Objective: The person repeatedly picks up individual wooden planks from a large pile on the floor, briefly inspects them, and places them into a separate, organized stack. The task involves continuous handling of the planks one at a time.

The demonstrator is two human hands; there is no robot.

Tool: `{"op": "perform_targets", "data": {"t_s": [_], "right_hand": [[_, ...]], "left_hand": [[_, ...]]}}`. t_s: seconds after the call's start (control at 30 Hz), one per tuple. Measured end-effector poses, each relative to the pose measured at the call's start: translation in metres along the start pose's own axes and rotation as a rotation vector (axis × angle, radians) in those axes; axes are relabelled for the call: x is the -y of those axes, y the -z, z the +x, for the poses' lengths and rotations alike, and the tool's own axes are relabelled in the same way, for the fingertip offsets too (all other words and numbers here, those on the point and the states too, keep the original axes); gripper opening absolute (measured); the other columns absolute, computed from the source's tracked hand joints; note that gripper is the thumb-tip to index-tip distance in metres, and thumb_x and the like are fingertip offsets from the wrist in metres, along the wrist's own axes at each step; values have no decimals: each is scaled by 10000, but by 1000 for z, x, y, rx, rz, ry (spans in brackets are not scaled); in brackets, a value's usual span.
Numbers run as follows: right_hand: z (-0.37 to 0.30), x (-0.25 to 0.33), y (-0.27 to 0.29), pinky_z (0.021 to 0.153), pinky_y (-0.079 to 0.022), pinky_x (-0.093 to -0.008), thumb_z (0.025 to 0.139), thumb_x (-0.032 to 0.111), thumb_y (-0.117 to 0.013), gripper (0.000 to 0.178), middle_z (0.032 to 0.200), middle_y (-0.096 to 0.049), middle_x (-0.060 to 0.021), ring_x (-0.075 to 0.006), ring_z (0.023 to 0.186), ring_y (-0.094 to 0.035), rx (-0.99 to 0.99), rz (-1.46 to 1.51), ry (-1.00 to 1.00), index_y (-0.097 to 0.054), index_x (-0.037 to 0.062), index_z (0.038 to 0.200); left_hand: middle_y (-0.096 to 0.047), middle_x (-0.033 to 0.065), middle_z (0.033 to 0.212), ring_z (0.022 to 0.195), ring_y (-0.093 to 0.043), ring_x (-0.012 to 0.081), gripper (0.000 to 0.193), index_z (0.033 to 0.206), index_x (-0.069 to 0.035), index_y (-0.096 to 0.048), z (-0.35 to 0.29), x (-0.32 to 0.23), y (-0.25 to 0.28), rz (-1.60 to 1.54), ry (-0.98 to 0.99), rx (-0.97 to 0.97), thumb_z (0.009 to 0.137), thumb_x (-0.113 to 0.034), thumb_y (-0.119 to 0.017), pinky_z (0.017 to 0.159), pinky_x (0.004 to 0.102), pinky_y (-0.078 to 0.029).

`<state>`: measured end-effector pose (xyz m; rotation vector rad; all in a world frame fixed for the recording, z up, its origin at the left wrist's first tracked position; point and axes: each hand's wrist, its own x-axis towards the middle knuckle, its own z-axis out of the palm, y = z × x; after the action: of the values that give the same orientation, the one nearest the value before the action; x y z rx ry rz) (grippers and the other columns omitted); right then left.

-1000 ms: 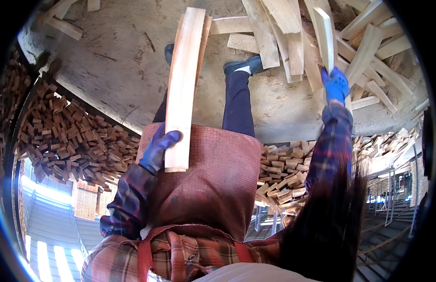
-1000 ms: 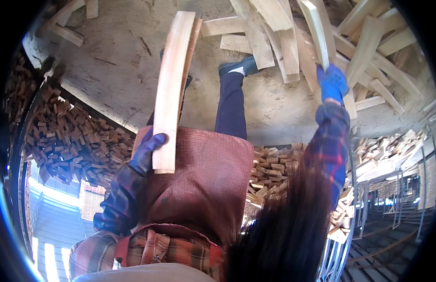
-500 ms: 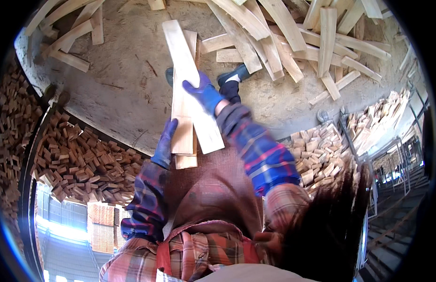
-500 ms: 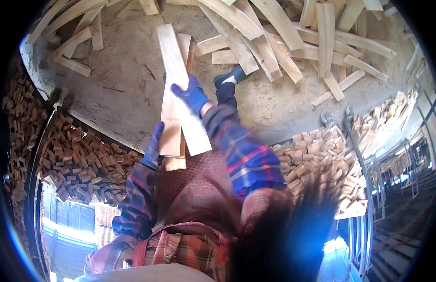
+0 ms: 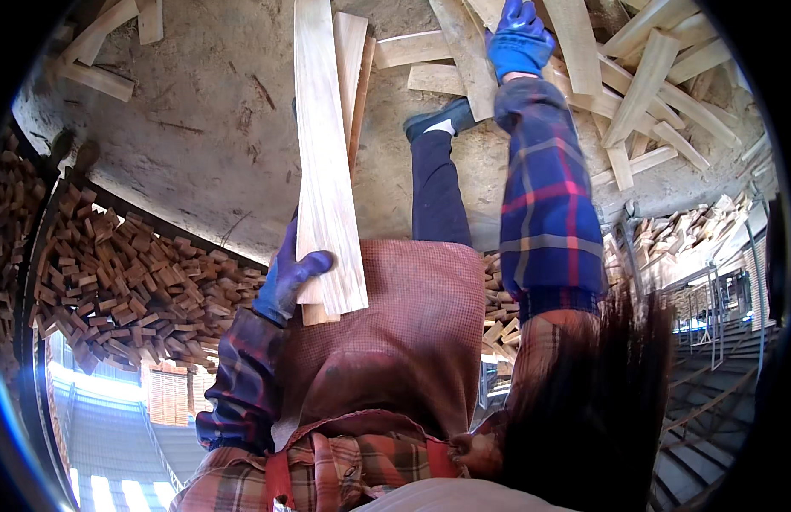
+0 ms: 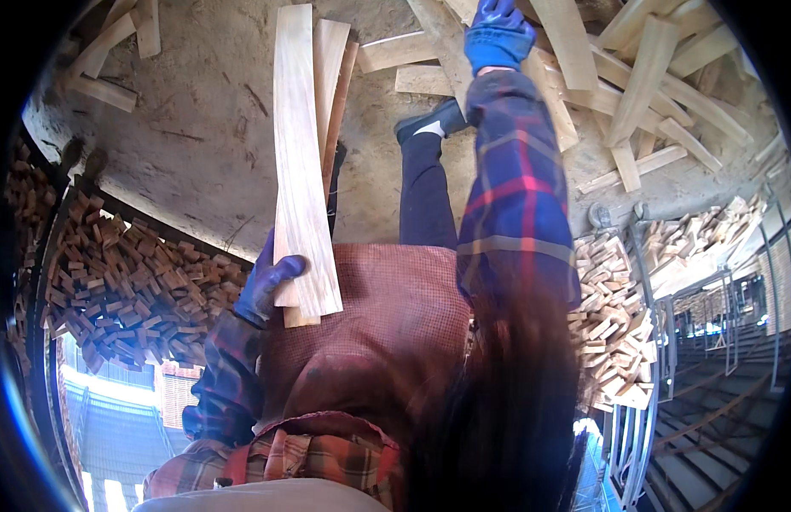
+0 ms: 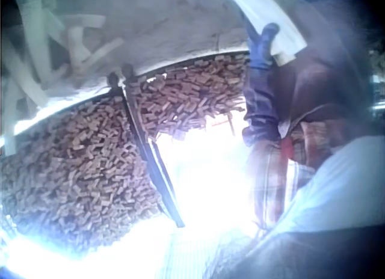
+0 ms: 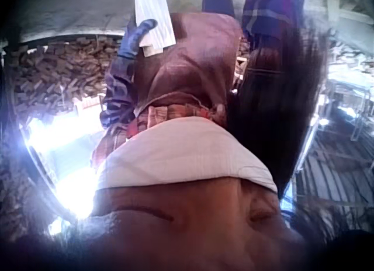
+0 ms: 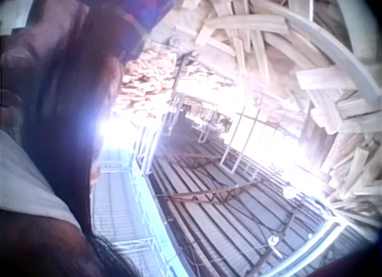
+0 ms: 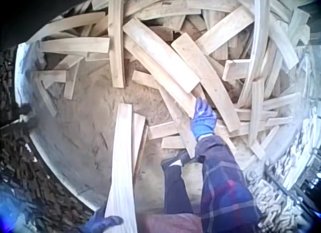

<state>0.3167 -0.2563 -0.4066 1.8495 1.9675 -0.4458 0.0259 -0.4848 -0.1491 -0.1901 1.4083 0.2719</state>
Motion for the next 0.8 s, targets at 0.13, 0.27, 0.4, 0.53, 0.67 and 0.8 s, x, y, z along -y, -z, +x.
{"op": "perform_targets", "data": {"t_s": [0.13,0.27,0.4,0.53,0.67,0.8], "right_hand": [[-80,2,42,913,-445,-450,704,625,-676,942,1155,-559,-225,-391,1064,-554,121,216,167,-379,-10,1334],[-248,80,117,801,-503,-437,628,535,-782,845,1034,-577,-219,-318,904,-609,712,729,57,-486,-23,1190],[-316,149,170,845,-466,-483,634,495,-762,875,1162,-476,-277,-436,986,-555,724,1146,-185,-387,-24,1230],[-283,95,107,888,-465,-386,743,412,-710,729,1176,-526,-215,-313,1050,-554,1029,1487,-3,-421,-8,1264],[-188,-97,-74,950,-394,-421,803,401,-645,713,1296,-406,-136,-278,1186,-409,144,460,-110,-338,49,1341],[-118,-248,-99,1000,-368,-488,627,510,-764,1100,1404,-384,-198,-348,1287,-390,292,-4,-325,-186,105,1471]], "left_hand": [[-486,139,1287,1175,-495,239,814,1402,0,-302,-2,0,-1,9,70,29,740,-252,-702,999,344,-400],[-509,146,1254,1139,-517,241,719,1396,-21,-300,-10,3,-4,-268,28,-24,823,-222,-685,975,352,-423],[-514,127,1236,1104,-544,229,690,1401,-58,-294,-15,13,15,-104,97,-88,847,-233,-668,961,343,-451],[-535,113,1205,1065,-567,234,816,1391,-5,-298,-18,-7,21,25,118,-53,758,-287,-728,910,345,-489],[-573,109,1131,1002,-599,217,731,1314,20,-383,-25,-7,13,71,104,-143,742,-300,-707,891,339,-496],[-586,115,1135,991,-609,217,772,1312,28,-403,-24,8,46,135,100,-149,712,-347,-712,876,328,-500]]}}
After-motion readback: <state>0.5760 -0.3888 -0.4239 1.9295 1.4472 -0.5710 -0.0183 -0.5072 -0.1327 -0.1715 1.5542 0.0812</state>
